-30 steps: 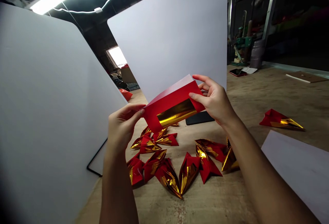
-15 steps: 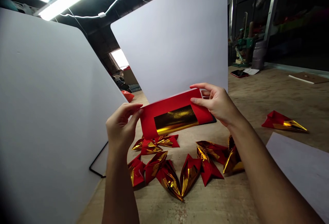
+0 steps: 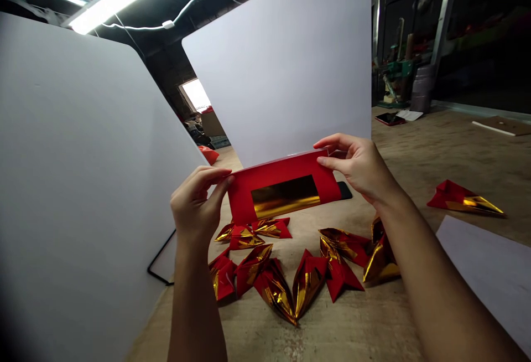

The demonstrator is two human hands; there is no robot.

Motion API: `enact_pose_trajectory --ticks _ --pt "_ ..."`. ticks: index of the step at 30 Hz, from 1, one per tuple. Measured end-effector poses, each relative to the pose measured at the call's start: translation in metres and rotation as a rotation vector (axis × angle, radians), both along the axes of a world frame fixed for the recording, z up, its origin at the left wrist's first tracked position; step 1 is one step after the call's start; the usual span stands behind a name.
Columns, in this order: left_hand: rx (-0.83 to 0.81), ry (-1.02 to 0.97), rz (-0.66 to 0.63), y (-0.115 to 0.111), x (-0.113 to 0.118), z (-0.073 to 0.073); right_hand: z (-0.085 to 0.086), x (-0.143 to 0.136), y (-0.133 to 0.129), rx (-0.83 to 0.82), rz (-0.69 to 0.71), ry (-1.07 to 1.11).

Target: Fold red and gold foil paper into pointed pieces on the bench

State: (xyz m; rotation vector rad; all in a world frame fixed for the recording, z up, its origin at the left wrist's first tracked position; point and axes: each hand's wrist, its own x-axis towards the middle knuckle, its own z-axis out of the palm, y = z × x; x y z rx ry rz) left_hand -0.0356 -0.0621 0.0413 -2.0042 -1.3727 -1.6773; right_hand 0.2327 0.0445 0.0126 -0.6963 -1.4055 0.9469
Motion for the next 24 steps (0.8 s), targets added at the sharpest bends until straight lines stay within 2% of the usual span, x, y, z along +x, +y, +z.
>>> enact_pose_trajectory --ticks 18,24 --pt "-0.029 -0.005 -0.018 -0.005 -0.005 0.003 0.003 0.002 -0.003 0.051 0.001 -0.022" --pt "-0.012 -0.006 0.055 -0.008 -0.015 0.006 0.005 -0.001 -0.002 0.121 0.065 0.047"
